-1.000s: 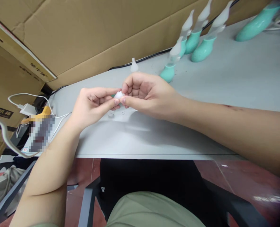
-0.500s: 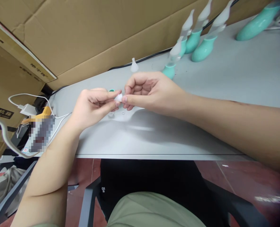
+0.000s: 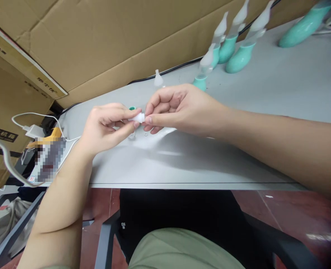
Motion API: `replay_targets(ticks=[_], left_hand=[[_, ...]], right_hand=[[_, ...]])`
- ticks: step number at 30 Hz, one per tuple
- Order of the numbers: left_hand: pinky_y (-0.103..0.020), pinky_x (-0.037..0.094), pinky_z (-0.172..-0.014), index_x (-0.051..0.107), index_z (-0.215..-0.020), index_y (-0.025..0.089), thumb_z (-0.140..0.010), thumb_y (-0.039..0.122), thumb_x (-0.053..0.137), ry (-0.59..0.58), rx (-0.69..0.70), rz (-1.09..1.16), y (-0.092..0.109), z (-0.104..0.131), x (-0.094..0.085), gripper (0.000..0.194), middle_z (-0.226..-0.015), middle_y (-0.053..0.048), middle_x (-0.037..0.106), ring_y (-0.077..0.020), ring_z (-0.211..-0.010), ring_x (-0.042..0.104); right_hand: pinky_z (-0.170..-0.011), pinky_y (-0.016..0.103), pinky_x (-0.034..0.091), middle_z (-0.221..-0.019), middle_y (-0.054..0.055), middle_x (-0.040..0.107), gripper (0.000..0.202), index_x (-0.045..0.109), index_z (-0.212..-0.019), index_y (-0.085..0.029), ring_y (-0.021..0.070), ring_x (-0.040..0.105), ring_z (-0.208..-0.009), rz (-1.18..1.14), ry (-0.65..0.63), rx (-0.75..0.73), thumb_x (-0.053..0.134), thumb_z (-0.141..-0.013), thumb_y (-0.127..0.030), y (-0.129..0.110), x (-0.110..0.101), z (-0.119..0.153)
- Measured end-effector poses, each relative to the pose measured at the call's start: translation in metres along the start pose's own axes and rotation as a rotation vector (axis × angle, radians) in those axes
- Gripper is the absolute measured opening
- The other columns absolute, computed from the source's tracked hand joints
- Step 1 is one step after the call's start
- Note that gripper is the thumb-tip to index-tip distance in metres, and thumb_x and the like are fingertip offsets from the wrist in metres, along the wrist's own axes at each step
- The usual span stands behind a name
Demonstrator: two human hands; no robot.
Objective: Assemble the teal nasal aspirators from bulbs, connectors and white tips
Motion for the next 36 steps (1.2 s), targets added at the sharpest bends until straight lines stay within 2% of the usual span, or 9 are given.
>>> replay_targets(ticks=[5, 9, 12, 14, 16, 22, 26, 32, 36], left_hand=[[-0.015, 0.054, -0.055, 0.105, -0.121, 0.025, -0.093, 0.012, 0.097, -0.042, 0.006, -0.01, 0.007, -0.004, -0.004, 0.032, -0.084, -0.002, 0.089, -0.0086, -0.062, 0.076], [-0.015, 0.052, -0.052, 0.096, -0.091, 0.024, -0.08, 0.008, 0.098, -0.009, -0.002, -0.03, 0.02, -0.007, -0.022, 0.019, -0.074, 0.001, 0.082, -0.0076, -0.057, 0.065], [-0.016, 0.053, -0.052, 0.084, -0.079, 0.024, -0.078, 0.005, 0.09, -0.25, -0.146, -0.069, 0.024, -0.011, -0.026, 0.02, -0.067, 0.003, 0.076, -0.0086, -0.055, 0.062], [-0.015, 0.054, -0.055, 0.086, -0.083, 0.023, -0.08, 0.004, 0.085, -0.481, -0.274, -0.089, 0.025, -0.01, -0.023, 0.019, -0.069, 0.004, 0.078, -0.0078, -0.055, 0.064], [-0.013, 0.055, -0.058, 0.09, -0.09, 0.021, -0.081, 0.004, 0.081, -0.621, -0.382, -0.109, 0.025, -0.009, -0.022, 0.021, -0.073, 0.004, 0.082, -0.0071, -0.058, 0.067], [-0.015, 0.056, -0.062, 0.098, -0.097, 0.02, -0.087, 0.01, 0.082, -0.733, -0.562, -0.122, 0.023, -0.005, -0.012, 0.021, -0.077, 0.003, 0.083, -0.0078, -0.062, 0.069], [-0.016, 0.056, -0.065, 0.096, -0.095, 0.02, -0.087, 0.012, 0.082, -0.816, -0.656, -0.165, 0.017, -0.002, -0.002, 0.018, -0.076, 0.003, 0.083, -0.0079, -0.063, 0.07], [-0.019, 0.046, -0.054, 0.097, -0.108, 0.021, -0.093, 0.033, 0.104, -0.783, -0.724, -0.111, 0.018, -0.001, -0.018, 0.021, -0.063, 0.008, 0.07, -0.0077, -0.052, 0.058], [-0.022, 0.048, -0.052, 0.098, -0.111, 0.023, -0.093, 0.039, 0.113, -0.536, -0.489, -0.088, 0.025, -0.007, -0.03, 0.028, -0.067, 0.005, 0.072, -0.0084, -0.054, 0.056]], right_hand=[[-0.076, 0.029, 0.068, -0.086, 0.004, 0.087, 0.021, 0.081, -0.099, -0.021, 0.0184, 0.084, -0.081, 0.137, 0.009, -0.017, 0.101, -0.1, -0.014, 0.0, -0.001, 0.003], [-0.073, 0.029, 0.059, -0.086, 0.001, 0.085, 0.016, 0.087, -0.1, -0.02, 0.0154, 0.076, -0.077, 0.316, -0.059, -0.089, 0.084, -0.1, -0.004, 0.003, 0.004, 0.004], [-0.079, 0.029, 0.057, -0.09, 0.001, 0.086, 0.02, 0.084, -0.097, -0.019, 0.0147, 0.075, -0.081, 0.464, -0.16, -0.131, 0.078, -0.101, -0.001, 0.006, 0.012, 0.006], [-0.084, 0.03, 0.057, -0.093, 0.001, 0.086, 0.021, 0.082, -0.097, -0.019, 0.0152, 0.076, -0.084, 0.522, -0.232, -0.137, 0.075, -0.103, 0.0, 0.008, 0.017, 0.008], [-0.088, 0.032, 0.058, -0.091, 0.0, 0.085, 0.021, 0.083, -0.095, -0.02, 0.0171, 0.077, -0.086, 0.567, -0.282, -0.126, 0.078, -0.102, 0.0, 0.011, 0.02, 0.008], [-0.097, 0.038, 0.065, -0.091, 0.001, 0.085, 0.023, 0.086, -0.088, -0.022, 0.0236, 0.081, -0.092, 0.656, -0.266, -0.101, 0.085, -0.097, -0.001, 0.017, 0.021, 0.007], [-0.093, 0.039, 0.064, -0.092, 0.003, 0.087, 0.024, 0.085, -0.087, -0.022, 0.0241, 0.08, -0.089, 0.707, -0.269, -0.119, 0.083, -0.096, 0.001, 0.019, 0.022, 0.007], [-0.087, 0.039, 0.058, -0.097, 0.005, 0.086, 0.019, 0.086, -0.094, -0.021, 0.0245, 0.077, -0.088, 0.757, -0.249, -0.124, 0.089, -0.092, -0.002, 0.018, 0.019, 0.008], [-0.079, 0.037, 0.053, -0.097, 0.005, 0.083, 0.009, 0.089, -0.108, -0.019, 0.0212, 0.072, -0.085, 0.666, -0.199, -0.071, 0.092, -0.1, -0.021, 0.017, 0.012, 0.007]])
Point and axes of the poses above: each hand's wrist, its own z-axis away from the middle knuckle, its own x-axis out of the palm, y = z × x, the point moved 5 cm from there along -z, towards the middle knuckle
